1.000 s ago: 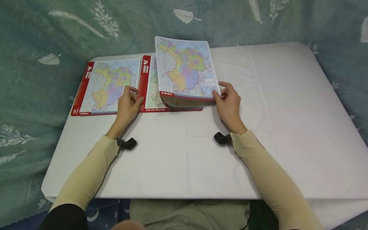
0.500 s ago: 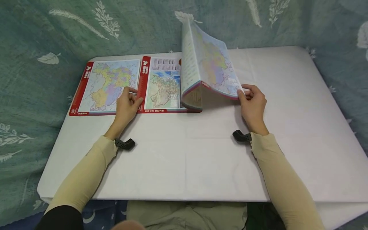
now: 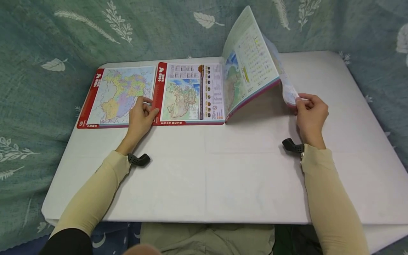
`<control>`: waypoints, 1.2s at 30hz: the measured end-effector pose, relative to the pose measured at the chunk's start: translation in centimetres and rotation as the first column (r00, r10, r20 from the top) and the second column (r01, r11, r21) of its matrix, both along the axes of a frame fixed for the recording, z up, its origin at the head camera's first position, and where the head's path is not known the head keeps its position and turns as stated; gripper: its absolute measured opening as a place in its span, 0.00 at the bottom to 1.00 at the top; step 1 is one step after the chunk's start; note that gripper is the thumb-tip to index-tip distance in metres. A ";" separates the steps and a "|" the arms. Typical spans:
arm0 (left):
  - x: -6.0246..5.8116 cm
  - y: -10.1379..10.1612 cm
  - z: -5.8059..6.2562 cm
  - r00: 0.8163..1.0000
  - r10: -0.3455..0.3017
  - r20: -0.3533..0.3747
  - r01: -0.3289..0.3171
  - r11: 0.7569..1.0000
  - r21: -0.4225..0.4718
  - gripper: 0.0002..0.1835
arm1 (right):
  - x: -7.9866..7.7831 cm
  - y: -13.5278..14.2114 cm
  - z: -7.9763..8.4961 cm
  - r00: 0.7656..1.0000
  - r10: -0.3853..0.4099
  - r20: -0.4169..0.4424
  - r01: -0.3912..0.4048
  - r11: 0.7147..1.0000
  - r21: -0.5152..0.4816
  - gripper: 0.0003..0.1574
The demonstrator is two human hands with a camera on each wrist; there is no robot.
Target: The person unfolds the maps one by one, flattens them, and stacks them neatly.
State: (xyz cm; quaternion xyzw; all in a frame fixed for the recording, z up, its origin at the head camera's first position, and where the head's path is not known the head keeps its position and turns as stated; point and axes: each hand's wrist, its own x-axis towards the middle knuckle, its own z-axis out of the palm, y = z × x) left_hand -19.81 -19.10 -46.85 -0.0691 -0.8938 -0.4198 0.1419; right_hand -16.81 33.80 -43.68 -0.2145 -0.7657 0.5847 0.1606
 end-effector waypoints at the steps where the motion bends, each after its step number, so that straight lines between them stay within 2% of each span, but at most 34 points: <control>1: 0.0 0.0 0.0 1.000 0.002 0.001 -0.002 1.000 -0.002 0.20 | 0.1 0.3 0.1 1.000 -0.018 -0.008 0.018 0.999 -0.041 0.16; 6: -0.1 -0.1 0.0 1.000 0.008 0.004 -0.008 1.000 -0.003 0.20 | 0.2 1.9 0.5 0.991 -0.126 -0.046 0.111 0.965 -0.237 0.10; 9: -0.1 -0.2 0.0 1.000 0.011 0.006 -0.011 1.000 0.001 0.20 | 0.1 2.7 0.6 0.982 -0.175 -0.078 0.133 0.916 -0.377 0.10; 13: 0.0 -0.3 0.0 1.000 0.015 0.021 -0.015 1.000 0.004 0.20 | 0.1 3.6 0.7 0.967 -0.238 -0.092 0.162 0.851 -0.499 0.06; 16: 0.0 -0.2 0.0 0.999 0.015 0.028 -0.016 1.000 0.008 0.20 | 0.2 4.2 0.7 0.954 -0.293 -0.067 0.229 0.853 -0.468 0.04; 18: 0.0 -0.1 0.0 0.999 0.015 0.030 -0.015 1.000 0.012 0.20 | 0.4 4.6 0.8 0.944 -0.329 -0.040 0.281 0.859 -0.428 0.06; 23: 0.1 0.1 0.0 0.999 0.016 0.033 -0.016 1.000 0.011 0.20 | 0.8 5.6 0.9 0.917 -0.396 0.040 0.384 0.852 -0.355 0.25; 26: 0.1 0.1 0.0 1.000 0.017 0.026 -0.017 1.000 0.006 0.20 | 0.7 6.3 0.8 0.913 -0.405 0.041 0.395 0.857 -0.331 0.37; 30: 0.1 0.1 0.1 1.000 0.022 0.015 -0.022 1.000 -0.002 0.20 | 0.7 6.9 1.0 0.922 -0.383 0.061 0.385 0.882 -0.273 0.48; 34: 0.1 0.1 0.2 1.000 0.027 0.015 -0.027 1.000 0.001 0.20 | 0.6 7.3 0.8 0.924 -0.375 0.078 0.383 0.896 -0.223 0.52; 36: 0.1 0.0 0.2 0.999 0.031 0.014 -0.031 1.000 0.003 0.20 | 0.7 7.3 0.7 0.918 -0.383 0.100 0.392 0.914 -0.099 0.50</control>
